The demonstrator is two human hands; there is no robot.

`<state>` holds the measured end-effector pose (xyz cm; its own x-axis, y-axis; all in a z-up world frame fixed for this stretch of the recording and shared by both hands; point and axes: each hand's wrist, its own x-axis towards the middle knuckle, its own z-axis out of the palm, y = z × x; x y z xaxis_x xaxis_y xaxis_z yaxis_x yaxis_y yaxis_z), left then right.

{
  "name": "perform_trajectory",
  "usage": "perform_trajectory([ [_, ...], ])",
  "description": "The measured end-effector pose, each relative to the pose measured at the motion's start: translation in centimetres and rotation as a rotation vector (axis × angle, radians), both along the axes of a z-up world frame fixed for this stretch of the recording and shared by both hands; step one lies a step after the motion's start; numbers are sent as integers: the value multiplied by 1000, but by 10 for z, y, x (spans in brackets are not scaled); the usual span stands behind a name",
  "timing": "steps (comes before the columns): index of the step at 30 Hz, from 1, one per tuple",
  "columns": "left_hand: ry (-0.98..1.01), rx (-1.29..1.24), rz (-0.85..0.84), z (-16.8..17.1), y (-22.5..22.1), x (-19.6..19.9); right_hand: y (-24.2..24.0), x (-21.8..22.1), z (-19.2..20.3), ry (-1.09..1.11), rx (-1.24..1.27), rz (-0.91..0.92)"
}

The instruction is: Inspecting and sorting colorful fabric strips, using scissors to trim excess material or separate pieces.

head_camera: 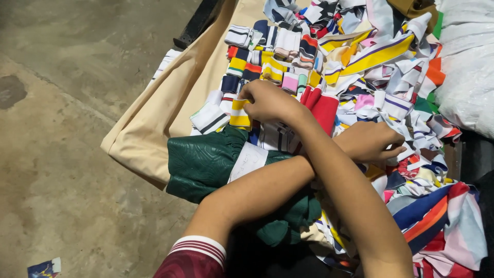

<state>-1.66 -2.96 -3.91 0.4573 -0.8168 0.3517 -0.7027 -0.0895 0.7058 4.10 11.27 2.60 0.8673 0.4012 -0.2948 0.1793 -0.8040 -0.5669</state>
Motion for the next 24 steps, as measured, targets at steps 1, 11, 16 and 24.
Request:
perform_trajectory([
  [1,2,1,-1,-1,1,0,0,2,-6,2,1,-1],
  [11,-34,-21,-22,1,8,-4,6,-16,-8,-207,-270,27],
  [16,-37,-34,-22,5,7,-5,0,-15,-13,-324,-304,36],
  [24,-26,-4,-64,8,9,-4,8,-38,11,-288,-146,164],
])
